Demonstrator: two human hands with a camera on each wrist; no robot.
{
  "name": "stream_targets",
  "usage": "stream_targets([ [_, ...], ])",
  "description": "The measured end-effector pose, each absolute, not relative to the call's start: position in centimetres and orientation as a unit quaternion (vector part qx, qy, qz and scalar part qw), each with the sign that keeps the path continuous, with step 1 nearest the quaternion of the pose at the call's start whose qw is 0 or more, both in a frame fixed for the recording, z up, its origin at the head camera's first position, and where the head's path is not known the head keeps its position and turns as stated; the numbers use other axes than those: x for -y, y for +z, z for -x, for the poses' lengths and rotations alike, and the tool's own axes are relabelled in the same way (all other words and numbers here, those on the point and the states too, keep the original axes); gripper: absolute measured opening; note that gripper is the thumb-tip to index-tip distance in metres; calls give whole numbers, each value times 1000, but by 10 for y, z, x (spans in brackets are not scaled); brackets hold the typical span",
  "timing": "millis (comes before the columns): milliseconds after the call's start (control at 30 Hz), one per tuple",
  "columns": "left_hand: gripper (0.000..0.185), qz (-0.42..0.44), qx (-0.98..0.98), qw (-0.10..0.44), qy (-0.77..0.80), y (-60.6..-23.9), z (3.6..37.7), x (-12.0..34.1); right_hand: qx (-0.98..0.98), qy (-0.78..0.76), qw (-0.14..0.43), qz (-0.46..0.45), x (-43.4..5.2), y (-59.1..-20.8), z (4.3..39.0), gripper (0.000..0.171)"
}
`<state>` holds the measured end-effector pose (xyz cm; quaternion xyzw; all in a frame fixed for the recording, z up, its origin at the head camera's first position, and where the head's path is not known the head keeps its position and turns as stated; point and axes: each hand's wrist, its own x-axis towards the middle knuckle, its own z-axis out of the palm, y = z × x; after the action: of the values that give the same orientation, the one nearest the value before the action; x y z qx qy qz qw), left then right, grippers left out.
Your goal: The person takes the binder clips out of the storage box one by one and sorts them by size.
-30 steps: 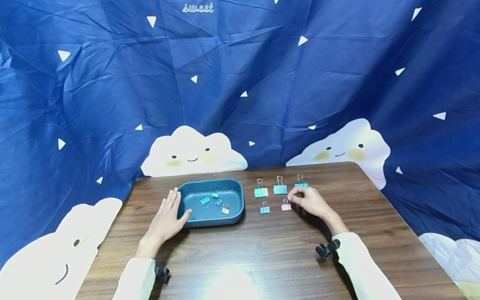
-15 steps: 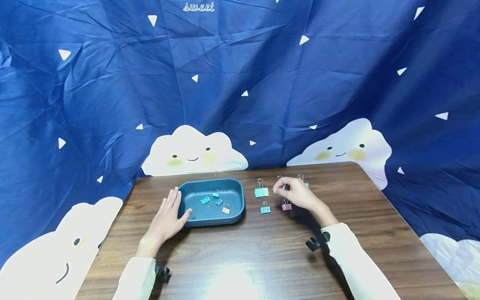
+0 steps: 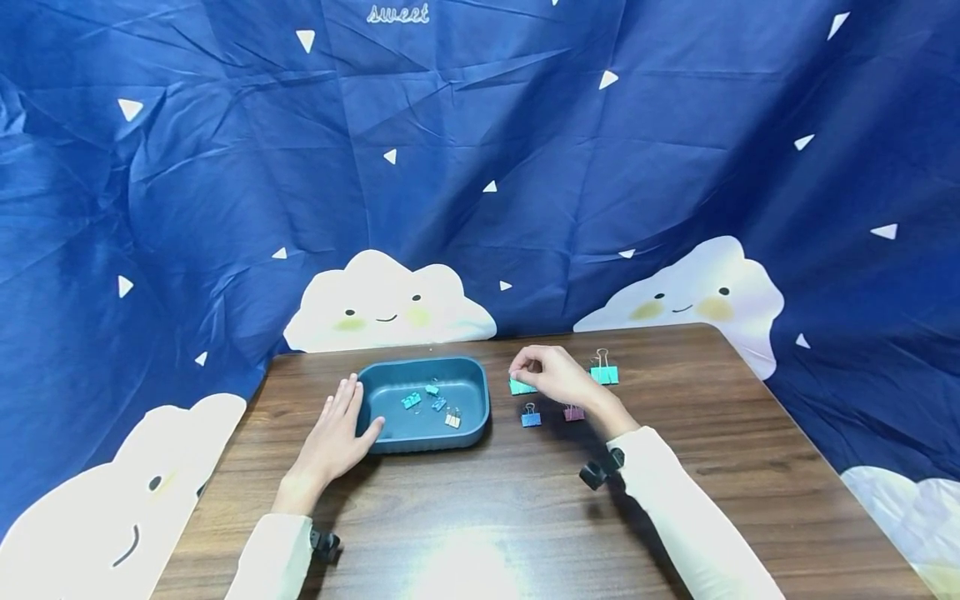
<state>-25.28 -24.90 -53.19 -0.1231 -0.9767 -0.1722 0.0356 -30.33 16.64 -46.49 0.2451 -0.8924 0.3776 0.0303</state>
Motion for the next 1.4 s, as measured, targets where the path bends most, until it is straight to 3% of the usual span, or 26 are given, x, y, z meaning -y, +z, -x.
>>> stream_targets([
  [1400, 87, 120, 976, 34, -177, -531, 253, 247, 905, 233, -64, -351, -14, -451, 342, 8],
])
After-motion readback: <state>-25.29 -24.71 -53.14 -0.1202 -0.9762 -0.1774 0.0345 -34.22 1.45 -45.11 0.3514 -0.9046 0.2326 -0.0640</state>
